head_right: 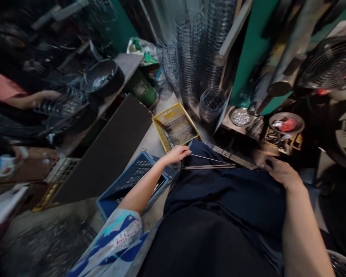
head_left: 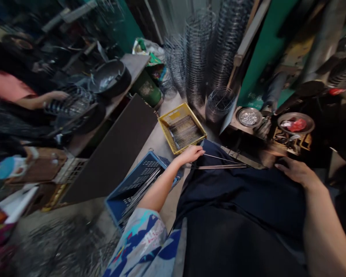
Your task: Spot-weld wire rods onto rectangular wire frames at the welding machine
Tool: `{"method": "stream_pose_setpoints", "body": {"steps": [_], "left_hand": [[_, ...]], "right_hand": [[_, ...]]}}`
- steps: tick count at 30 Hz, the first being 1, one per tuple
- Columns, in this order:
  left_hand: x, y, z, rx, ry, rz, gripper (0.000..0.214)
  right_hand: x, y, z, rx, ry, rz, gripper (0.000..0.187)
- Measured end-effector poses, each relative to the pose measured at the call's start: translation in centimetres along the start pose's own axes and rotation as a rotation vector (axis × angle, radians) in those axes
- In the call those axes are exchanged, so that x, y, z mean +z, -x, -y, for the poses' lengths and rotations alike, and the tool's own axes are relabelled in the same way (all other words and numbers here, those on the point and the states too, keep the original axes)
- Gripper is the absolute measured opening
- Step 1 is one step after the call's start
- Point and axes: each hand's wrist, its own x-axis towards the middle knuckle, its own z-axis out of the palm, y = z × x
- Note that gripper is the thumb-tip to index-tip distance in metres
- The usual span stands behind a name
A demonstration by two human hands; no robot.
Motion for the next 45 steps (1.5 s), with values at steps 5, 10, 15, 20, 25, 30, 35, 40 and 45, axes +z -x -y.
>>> {"method": "stream_pose_setpoints", "body": {"steps": [5, 10, 15, 20, 25, 30, 35, 40, 45], "left_hand": [[-1.8, 1.3, -0.6, 0.005, 0.074, 0.061, 0.035], [-1.6, 3.5, -3.6, 0.052, 0.091, 0.07, 0.033], [0.0, 6.3, -4.2, 0.232, 0.113, 0.238, 0.026], [-0.8, 6.3, -1.1, 0.047, -0.048, 0.076, 0.026], [0.8, 4.5, -0.1, 0.056, -0.114, 0.099, 0.019], [2.0, 3.6, -0.7, 0.083, -0.136, 0.066, 0.022], [1.1, 2.1, -1.2, 0.054, -0.158, 0.009, 0.026], [0.7, 1.0, -1.8, -0.009, -0.162, -0.029, 0.023], [1.1, 0.0, -1.7, -0.087, -0.153, -0.132, 0.026]], "right_hand": [[0.0, -0.7, 0.0, 0.043, 0.006, 0.049, 0.048], [-0.1, -0.5, 0.1, 0.069, 0.008, 0.043, 0.048], [-0.2, -0.4, 0.2, 0.036, 0.006, 0.061, 0.046], [-0.1, -0.6, 0.4, 0.073, 0.025, 0.063, 0.044], [-0.3, 0.4, 1.3, 0.027, -0.011, 0.012, 0.038], [-0.5, 0.8, 1.4, 0.044, -0.026, 0.002, 0.036], [-0.3, 0.6, 1.0, 0.043, -0.044, 0.011, 0.038], [0.1, 0.4, 0.9, 0.021, -0.057, -0.003, 0.043], [-0.3, 1.1, 1.1, 0.015, 0.002, -0.008, 0.039]]}}
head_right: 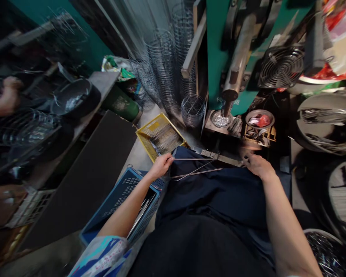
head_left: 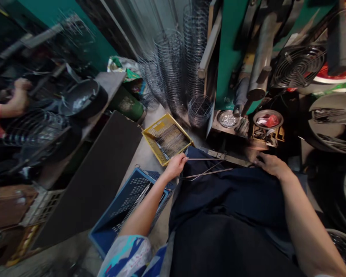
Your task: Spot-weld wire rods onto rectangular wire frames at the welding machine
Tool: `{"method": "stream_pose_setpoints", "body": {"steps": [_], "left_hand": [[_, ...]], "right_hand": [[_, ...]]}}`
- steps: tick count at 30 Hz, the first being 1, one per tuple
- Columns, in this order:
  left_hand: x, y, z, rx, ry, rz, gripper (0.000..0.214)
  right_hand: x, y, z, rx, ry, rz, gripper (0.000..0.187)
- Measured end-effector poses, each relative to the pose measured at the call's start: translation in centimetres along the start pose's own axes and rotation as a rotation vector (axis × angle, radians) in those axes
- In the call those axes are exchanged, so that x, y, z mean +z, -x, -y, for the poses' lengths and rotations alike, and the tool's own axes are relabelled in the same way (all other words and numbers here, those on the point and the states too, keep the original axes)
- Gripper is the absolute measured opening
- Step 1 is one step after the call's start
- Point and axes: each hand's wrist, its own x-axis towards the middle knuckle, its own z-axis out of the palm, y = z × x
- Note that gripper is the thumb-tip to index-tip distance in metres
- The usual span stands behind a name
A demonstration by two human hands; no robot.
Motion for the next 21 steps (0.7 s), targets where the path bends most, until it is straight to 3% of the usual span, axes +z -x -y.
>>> {"method": "stream_pose_setpoints", "body": {"steps": [3, 5, 8, 11, 15, 18, 21], "left_hand": [[0.6, -1.0, -0.2, 0.005, 0.007, 0.004, 0.024], [0.9, -1.6, -0.7, 0.011, -0.003, 0.012, 0.022], [1.1, -1.7, -1.5, 0.011, -0.039, 0.023, 0.02], [1.3, -1.5, -1.5, 0.004, -0.076, 0.023, 0.018], [1.6, -1.0, -0.4, -0.005, -0.092, 0.0, 0.018], [1.7, -0.6, 0.3, 0.016, -0.078, -0.018, 0.019], [1.8, -0.3, 0.6, 0.044, -0.063, -0.035, 0.021]], "right_hand": [[0.3, 0.9, 3.1, -0.043, 0.071, -0.026, 0.039], [1.5, 1.4, 6.8, -0.193, 0.057, -0.03, 0.036], [4.8, 1.2, 13.1, -0.496, 0.01, -0.02, 0.044], [8.5, 0.0, 16.9, -0.571, 0.028, -0.12, 0.052], [11.1, -2.9, 16.8, -0.625, 0.027, -0.201, 0.047], [11.3, -3.9, 15.7, -0.632, 0.072, -0.177, 0.05], [11.0, -3.0, 16.1, -0.655, 0.084, -0.191, 0.061]]}}
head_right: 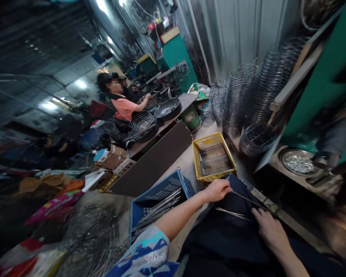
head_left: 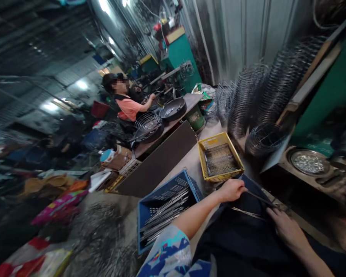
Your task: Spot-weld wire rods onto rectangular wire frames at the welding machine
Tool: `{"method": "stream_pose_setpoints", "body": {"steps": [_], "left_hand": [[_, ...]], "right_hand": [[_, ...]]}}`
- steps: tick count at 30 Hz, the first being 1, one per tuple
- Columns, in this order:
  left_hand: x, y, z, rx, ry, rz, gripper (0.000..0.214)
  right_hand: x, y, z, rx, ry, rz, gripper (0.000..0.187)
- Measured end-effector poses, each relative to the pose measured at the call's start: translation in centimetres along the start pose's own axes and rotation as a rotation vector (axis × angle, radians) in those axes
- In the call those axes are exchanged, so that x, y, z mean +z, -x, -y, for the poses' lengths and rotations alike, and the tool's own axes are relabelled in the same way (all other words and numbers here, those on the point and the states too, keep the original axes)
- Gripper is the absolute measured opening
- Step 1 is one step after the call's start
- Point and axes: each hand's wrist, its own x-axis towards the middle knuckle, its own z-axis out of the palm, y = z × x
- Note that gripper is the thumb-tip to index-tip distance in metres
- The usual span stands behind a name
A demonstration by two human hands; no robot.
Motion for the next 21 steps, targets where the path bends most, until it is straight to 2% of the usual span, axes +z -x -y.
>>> {"method": "stream_pose_setpoints", "body": {"steps": [6, 9, 10, 13, 17, 21], "left_hand": [[-0.1, 0.3, 0.3, 0.008, 0.002, -0.005, 0.029], [-0.4, 0.2, 0.2, 0.008, -0.015, 0.018, 0.03], [-0.5, 0.2, 0.1, 0.011, -0.021, 0.029, 0.032], [-0.6, 0.1, -0.3, 0.03, -0.052, 0.089, 0.036], [-0.6, 0.4, -0.8, 0.053, -0.111, 0.175, 0.03], [-1.0, 0.5, -0.7, 0.051, -0.152, 0.206, 0.028]], "right_hand": [[-0.4, 0.6, 4.3, -0.126, -0.057, -0.155, 0.055], [0.3, 0.6, 4.3, -0.083, -0.11, -0.159, 0.033], [0.6, 0.6, 4.0, -0.06, -0.134, -0.159, 0.03], [0.8, 0.9, 3.8, -0.022, -0.228, -0.158, 0.04], [-0.8, 2.0, 6.8, -0.16, -0.39, -0.132, 0.036], [-1.4, 2.9, 9.9, -0.268, -0.343, -0.144, 0.035]]}}
